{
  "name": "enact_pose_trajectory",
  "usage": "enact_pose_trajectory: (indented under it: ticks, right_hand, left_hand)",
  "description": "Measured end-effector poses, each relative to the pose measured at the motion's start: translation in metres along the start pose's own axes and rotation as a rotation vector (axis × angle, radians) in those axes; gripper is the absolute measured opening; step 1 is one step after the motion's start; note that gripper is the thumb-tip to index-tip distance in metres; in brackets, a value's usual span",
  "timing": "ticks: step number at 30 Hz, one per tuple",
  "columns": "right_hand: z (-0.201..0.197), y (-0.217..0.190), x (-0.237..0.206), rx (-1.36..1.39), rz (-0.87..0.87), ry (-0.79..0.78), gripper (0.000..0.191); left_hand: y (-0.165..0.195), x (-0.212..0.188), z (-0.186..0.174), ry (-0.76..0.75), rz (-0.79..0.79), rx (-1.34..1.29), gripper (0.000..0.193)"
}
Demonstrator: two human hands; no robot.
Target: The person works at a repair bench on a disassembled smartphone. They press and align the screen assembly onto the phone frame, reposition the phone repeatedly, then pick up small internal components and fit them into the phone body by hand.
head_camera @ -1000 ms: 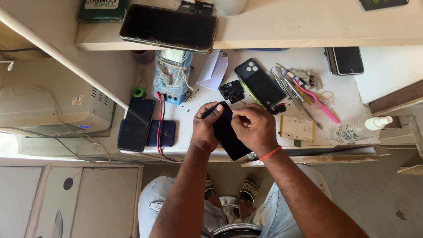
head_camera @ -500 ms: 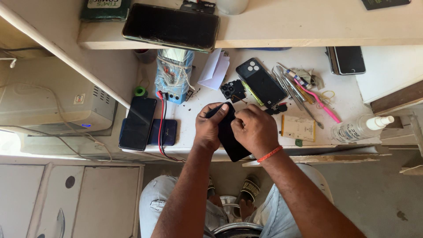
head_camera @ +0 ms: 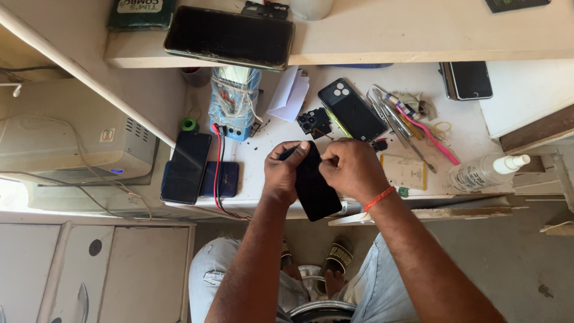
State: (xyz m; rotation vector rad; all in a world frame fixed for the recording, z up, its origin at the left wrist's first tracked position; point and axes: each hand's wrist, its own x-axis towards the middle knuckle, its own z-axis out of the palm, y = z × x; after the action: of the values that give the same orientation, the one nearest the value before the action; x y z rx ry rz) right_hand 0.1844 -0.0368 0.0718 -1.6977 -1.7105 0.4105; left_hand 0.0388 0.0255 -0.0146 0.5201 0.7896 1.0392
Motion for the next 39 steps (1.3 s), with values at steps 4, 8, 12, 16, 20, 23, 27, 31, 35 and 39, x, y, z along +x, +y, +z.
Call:
enact_pose_trajectory:
  ticks: [4,8,12,16,20,23,27,31,35,39]
  right_hand:
    - [-0.003,0.006,0.002,0.055,0.018,-0.042,0.01]
    - [-0.001,0.014,-0.001,0.131,-0.028,-0.025,0.01]
    - [0.002,0.029,-0.005,0.239,-0.008,-0.043,0.011]
    - [0.014,0.045,-0.006,0.479,0.296,-0.171,0.011]
    - [0.023,0.057,-0.008,0.754,0.325,-0.198,0.013]
    - [0.025,0.057,-0.01,0.795,0.298,-0.18,0.013]
    - [0.022,0.037,-0.009,0.704,0.249,-0.145,0.012]
    - [0.007,0.003,-0.012,0.327,-0.042,0.018,0.011]
    - [-0.003,-0.026,-0.01,0.272,-0.166,0.107,0.019]
    - [-0.004,-0.035,-0.007,0.126,-0.268,0.179,0.022]
  left_hand:
    - [0.001,0.0,0.0,0.015,-0.017,-0.017,0.018]
    - [0.003,0.0,0.0,0.006,-0.006,-0.017,0.017]
    - [0.004,0.0,-0.001,-0.011,-0.017,-0.007,0.017]
    - [0.004,0.0,-0.005,-0.045,-0.013,-0.086,0.016]
    - [0.002,0.001,-0.009,-0.038,-0.017,-0.132,0.02]
    - [0.001,0.003,-0.009,-0.044,0.006,-0.168,0.024]
    - [0.003,-0.002,-0.004,-0.043,0.043,-0.197,0.031]
    - [0.006,-0.003,0.003,0.056,-0.001,-0.288,0.029]
    - [-0.004,0.014,0.008,0.106,0.026,-0.462,0.026]
    - [-0.022,0.039,0.011,-0.049,0.196,-0.668,0.029]
